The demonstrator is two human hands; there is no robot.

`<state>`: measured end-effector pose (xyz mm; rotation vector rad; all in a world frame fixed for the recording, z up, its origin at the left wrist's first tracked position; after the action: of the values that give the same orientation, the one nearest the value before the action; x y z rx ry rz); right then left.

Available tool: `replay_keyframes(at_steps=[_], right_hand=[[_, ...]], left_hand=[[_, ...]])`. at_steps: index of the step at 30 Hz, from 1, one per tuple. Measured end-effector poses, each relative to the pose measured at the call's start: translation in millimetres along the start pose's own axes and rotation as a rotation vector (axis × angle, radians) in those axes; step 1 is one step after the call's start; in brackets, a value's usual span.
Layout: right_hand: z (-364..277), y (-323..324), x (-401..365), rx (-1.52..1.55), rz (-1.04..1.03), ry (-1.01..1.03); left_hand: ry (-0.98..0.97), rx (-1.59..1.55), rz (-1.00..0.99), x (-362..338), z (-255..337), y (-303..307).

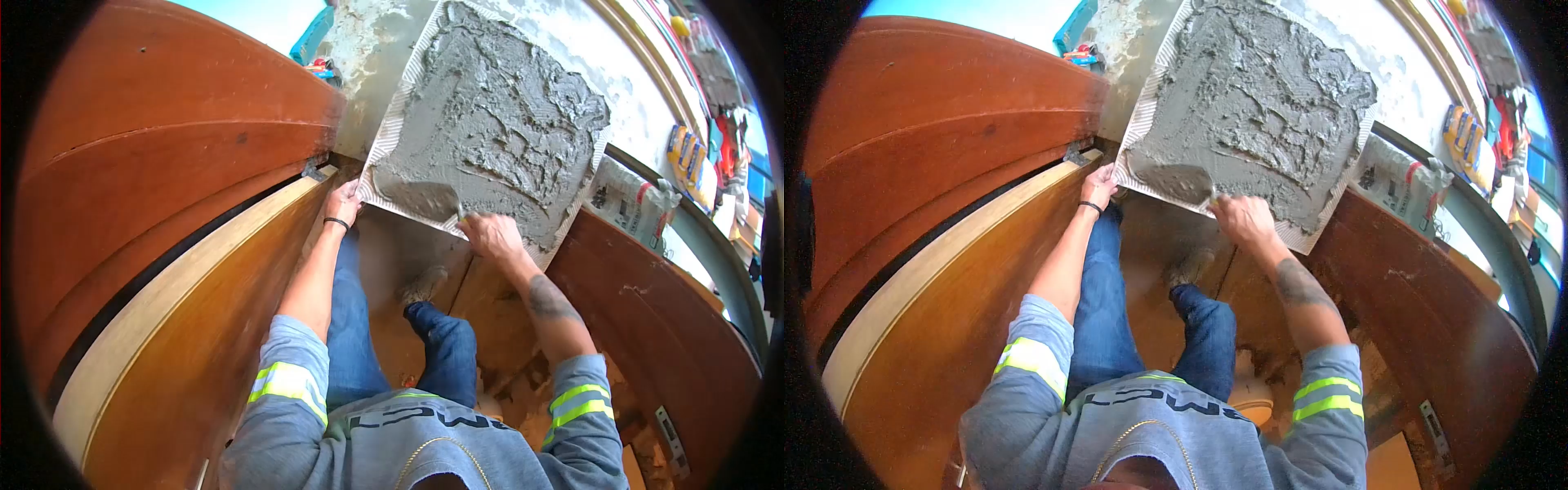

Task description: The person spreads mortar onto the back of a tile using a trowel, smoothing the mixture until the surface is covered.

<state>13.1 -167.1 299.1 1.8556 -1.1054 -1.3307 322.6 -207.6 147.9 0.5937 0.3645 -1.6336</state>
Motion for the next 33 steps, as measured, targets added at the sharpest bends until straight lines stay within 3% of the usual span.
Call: replay_keyframes(at_steps=[3, 6, 7, 9, 11, 13, 15, 17, 20, 21, 23, 24, 25, 27, 29, 30, 31, 32, 33], right_hand=[[6.9, 19.2, 57.4, -0.095, -0.032, -0.073], [19.2, 53.3, 85.7, -0.058, 0.11, -0.099], [32.2, 54.6, 90.7, -0.003, 0.106, -0.204], [55.1, 47.9, 72.3, 0.176, 0.311, -0.347], [79.3, 1.2, 34.0, 0.305, 0.282, -0.607], [86.4, -50.8, -14.0, 0.657, 0.128, -0.717], [53.4, -77.4, -56.3, 1.227, -0.128, -0.932], [11.8, -94.0, -73.6, 1.507, -0.105, -1.012], [-36.8, -94.5, -74.3, 1.386, -0.273, -0.957], [-33.0, -121.2, -78.4, 1.118, -0.181, -0.859], [-21.1, -79.6, -98.6, 0.524, -0.161, -0.88], [-4.3, -76.7, -108.8, 0.482, -0.076, -0.823], [17.4, -76.1, -118.9, 0.396, -0.086, -0.838], [50.2, -70.5, -148.7, 0.372, 0.004, -0.895], [63.8, -76.7, -178.1, 0.516, 0.054, -0.995], [65.7, -82.8, -198.2, 0.651, 0.085, -1.076], [64.3, -85.8, -218.5, 0.738, 0.143, -1.101], [61.2, -97.2, -241.1, 0.804, 0.248, -1.139], [61.2, -114.7, -262.8, 0.822, 0.368, -1.149]], left_hand=[[0.017, 0.07, 0.005, -3.2, 7.6, -1.6], [-0.043, 0.141, -0.006, 4.8, -4.8, 2.4], [-0.091, 0.171, -0.022, 4.1, -3.1, 1.6], [-0.161, 0.326, -0.047, -1.6, 12.0, -1.8], [-0.069, 0.476, -0.026, 2.0, 15.2, -0.2], [-0.031, 0.574, -0.076, 3.8, 21.4, -2.6], [0.002, 0.705, -0.103, 13.5, 3.8, 7.0], [0.049, 0.778, -0.125, 9.7, 21.2, 3.5], [-0.002, 0.714, -0.185, 14.3, 8.6, 5.4], [-0.017, 0.729, -0.216, 19.0, 3.2, 4.5], [0.033, 0.726, -0.27, 26.7, -16.1, 13.2], [0.019, 0.611, -0.274, 38.3, -42.5, 22.3], [0.071, 0.748, -0.343, 17.3, 21.7, -1.7], [0.013, 0.704, -0.391, 15.9, 24.5, -4.5], [-0.434, 0.822, -0.402, 59.0, -30.4, 32.2], [-0.3, 0.99, -0.339, 44.1, -1.2, 23.6], [-0.463, 1.141, -0.27, 44.5, 11.3, 26.7], [-0.482, 0.888, -0.14, 15.3, 40.3, 16.2], [-0.55, 0.885, -0.064, -11.3, 63.4, -1.5]])
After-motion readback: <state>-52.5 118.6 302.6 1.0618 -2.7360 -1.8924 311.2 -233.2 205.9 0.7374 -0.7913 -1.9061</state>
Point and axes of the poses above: each hand's wrist, its own x-axis towards the middle knuckle, its own y-axis out of the back of the hand, z = x × y, the point moved 6 cm from there along x, towards the middle knuckle, and after that the axes turned 8 degrees about -y, right-handed, at the moved point
